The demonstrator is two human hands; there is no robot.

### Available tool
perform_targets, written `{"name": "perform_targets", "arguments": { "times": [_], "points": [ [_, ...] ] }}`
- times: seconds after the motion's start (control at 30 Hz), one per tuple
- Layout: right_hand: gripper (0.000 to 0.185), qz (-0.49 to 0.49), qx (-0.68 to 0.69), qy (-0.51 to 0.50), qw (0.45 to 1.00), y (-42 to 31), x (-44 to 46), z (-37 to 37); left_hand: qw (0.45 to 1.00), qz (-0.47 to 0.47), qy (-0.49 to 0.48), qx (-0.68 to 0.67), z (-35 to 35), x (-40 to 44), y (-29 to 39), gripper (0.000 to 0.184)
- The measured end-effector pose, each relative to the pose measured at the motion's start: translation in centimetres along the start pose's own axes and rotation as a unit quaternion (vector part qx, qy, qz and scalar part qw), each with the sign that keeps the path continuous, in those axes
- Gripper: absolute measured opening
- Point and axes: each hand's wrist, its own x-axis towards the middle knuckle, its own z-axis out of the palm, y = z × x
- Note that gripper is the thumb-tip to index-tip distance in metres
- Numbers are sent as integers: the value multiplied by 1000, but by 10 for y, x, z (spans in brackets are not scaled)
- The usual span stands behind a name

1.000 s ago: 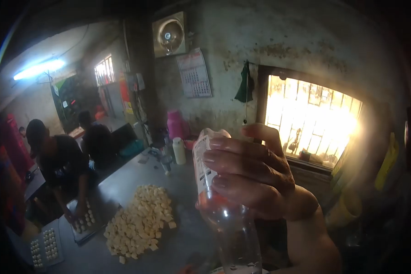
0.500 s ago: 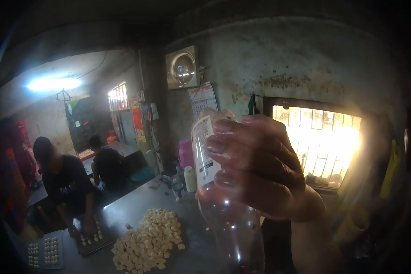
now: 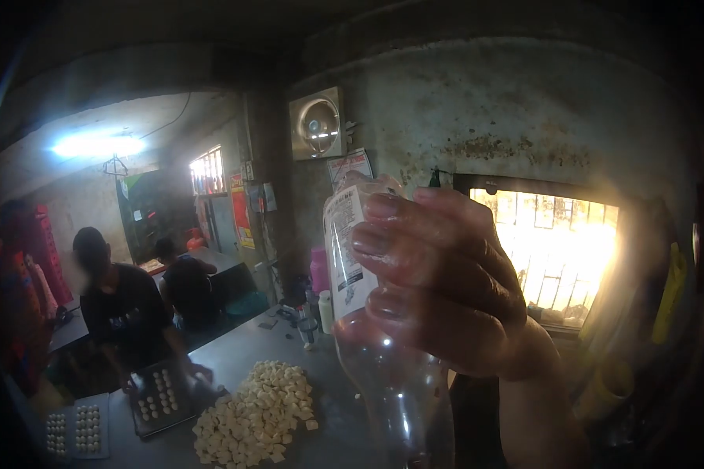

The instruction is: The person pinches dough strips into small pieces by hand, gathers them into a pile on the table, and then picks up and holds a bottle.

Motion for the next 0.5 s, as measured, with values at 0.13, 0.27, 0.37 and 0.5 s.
{"name": "perform_targets", "arguments": {
  "times": [0.13, 0.27, 0.37, 0.5],
  "points": [
    [36, -2, -12, -32, 999, -1, -11, 3, 999, -26, -29, 9, -17, -1, 26, 61],
    [45, 74, 60, -111, 989, -21, -46, 12, 993, -90, -70, -1, -22, -39, 45, 67],
    [43, 137, 156, -139, 968, -43, -88, 24, 977, -180, -116, -21, -11, -105, 50, 71],
    [45, 259, 309, -176, 898, -72, -150, 34, 941, -283, -175, -55, -7, -162, 82, 77]
  ]
}}
